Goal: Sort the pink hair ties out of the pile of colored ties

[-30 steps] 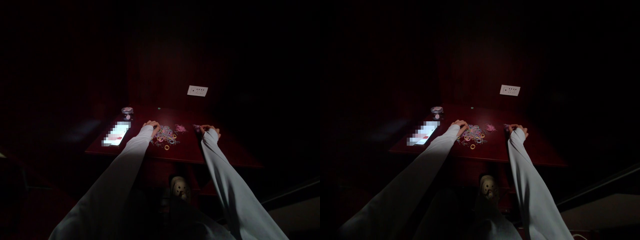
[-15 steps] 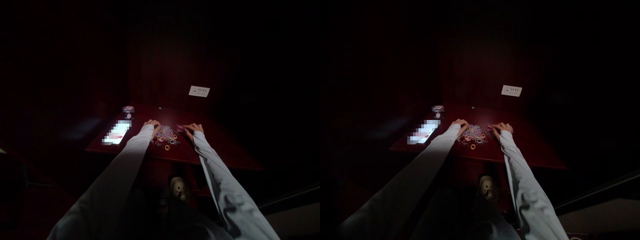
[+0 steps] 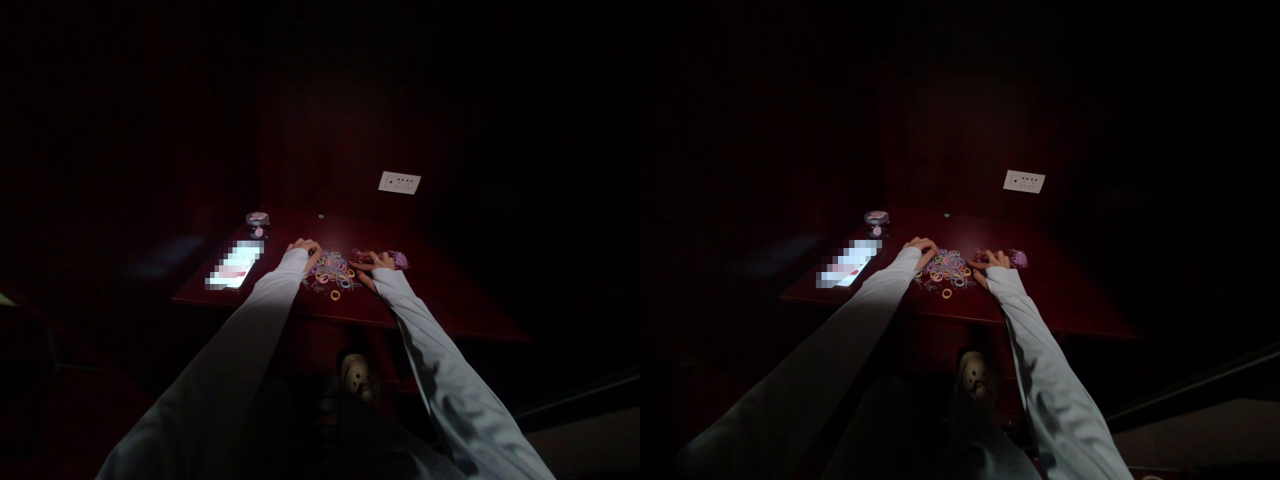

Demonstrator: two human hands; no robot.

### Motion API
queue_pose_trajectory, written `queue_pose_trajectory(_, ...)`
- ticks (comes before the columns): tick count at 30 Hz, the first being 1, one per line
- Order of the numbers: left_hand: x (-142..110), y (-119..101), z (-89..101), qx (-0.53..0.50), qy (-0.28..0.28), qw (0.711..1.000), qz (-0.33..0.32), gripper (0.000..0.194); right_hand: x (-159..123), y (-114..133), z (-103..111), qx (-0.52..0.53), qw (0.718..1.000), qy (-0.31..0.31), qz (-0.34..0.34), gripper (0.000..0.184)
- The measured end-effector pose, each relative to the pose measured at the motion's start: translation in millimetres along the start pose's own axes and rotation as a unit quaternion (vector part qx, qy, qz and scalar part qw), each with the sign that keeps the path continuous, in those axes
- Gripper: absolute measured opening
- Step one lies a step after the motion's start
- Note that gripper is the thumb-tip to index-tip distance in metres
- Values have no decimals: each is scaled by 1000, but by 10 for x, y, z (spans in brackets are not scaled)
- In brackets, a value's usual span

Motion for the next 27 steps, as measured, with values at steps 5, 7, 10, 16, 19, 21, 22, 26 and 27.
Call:
queue_pose_trajectory(5, -6, -16, 35, -2, -4, 1000, 13, 20, 59, 123, -65, 16, 999, 28, -3, 31)
queue_pose_trajectory(7, -7, -17, 54, -3, -10, 1000, 21, 19, 83, 186, -81, 29, 999, 38, 4, 32)
queue_pose_trajectory(10, -6, -13, 85, 2, -25, 999, 46, 18, 89, 249, -82, 59, 997, 44, 9, 33)
queue_pose_trajectory(16, -4, -11, 143, 11, -45, 995, 86, 16, 89, 139, -72, 123, 990, -39, -58, 32)
queue_pose_trajectory(19, -5, -8, 149, 7, -52, 995, 83, 16, 185, 108, -93, 144, 982, -91, -81, 30)
queue_pose_trajectory(21, -3, -4, 129, 4, -55, 996, 73, 17, 279, 149, -117, 161, 979, -99, -78, 28)
queue_pose_trajectory(22, -2, -2, 111, 1, -54, 997, 62, 16, 325, 180, -130, 168, 978, -96, -74, 27)
queue_pose_trajectory(26, -6, -22, -10, -20, -11, 999, -49, 18, 451, 282, -187, 172, 980, -79, -57, 22)
queue_pose_trajectory(27, -12, -27, -41, -24, 5, 997, -78, 19, 462, 288, -202, 172, 981, -77, -55, 21)
Point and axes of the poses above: each hand's wrist, its own x-axis towards the middle knuckle, its own z-axis out of the back of the hand, y = z × x, the point moved 3 cm from there along x, towards the middle knuckle, and after that the axes turned 3 degrees about x, right-handed, at the moved point
